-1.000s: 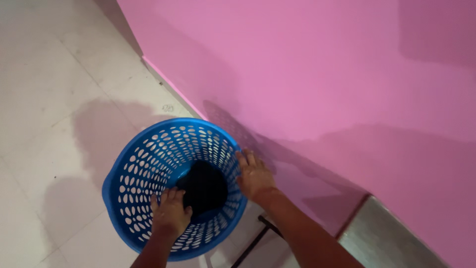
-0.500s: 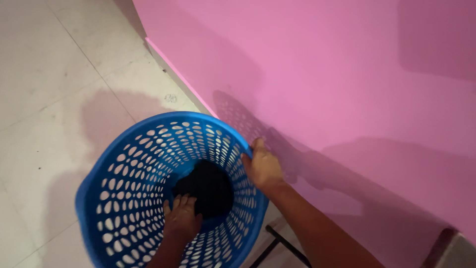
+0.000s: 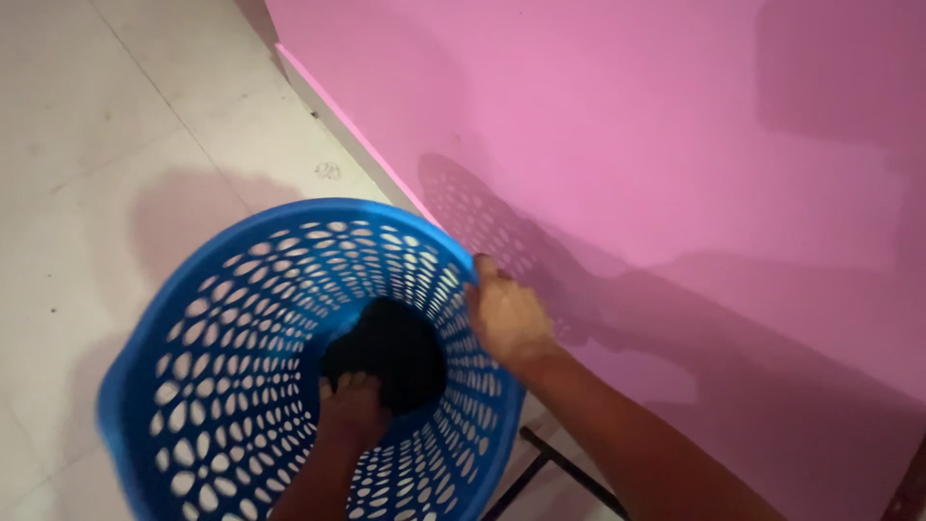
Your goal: The person takes a pair of black pants from a laundry basket, lays them on a table, and folds them before placing them near a suitcase.
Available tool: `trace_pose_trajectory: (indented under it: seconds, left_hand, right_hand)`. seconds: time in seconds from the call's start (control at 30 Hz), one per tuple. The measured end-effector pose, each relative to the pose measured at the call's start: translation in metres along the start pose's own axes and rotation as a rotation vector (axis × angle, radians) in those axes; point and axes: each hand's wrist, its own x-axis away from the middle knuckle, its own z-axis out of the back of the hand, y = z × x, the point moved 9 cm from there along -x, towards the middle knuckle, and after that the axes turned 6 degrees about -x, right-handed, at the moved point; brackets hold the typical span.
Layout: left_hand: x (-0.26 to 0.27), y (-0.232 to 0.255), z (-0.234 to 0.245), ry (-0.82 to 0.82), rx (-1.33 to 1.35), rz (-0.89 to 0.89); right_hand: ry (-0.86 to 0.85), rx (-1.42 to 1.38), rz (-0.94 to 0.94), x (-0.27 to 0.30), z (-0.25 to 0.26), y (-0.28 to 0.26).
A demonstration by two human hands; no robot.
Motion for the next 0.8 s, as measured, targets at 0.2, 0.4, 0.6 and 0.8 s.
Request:
trace_pose_trajectory:
  seconds: [0.2, 0.4, 0.6, 0.8]
  left_hand:
    - [0.031, 0.001, 0.059, 0.296, 0.089, 0.027]
    - [0.081, 0.007, 0.141, 0.467, 0.118, -0.032]
    - [0.147, 0.009, 0.194, 0.533, 0.036, -0.122]
    - [0.189, 0.022, 0.254, 0.623, -0.018, -0.231]
  right_hand:
    - [0.04, 0.068, 0.073, 0.014, 0.015, -0.026]
    - [0.117, 0.122, 0.228, 0.065, 0.049, -0.083]
    - [0.194, 0.02, 0.196, 0.104, 0.08, -0.12]
    - [0.225, 0.012, 0.137, 0.114, 0.114, -0.152]
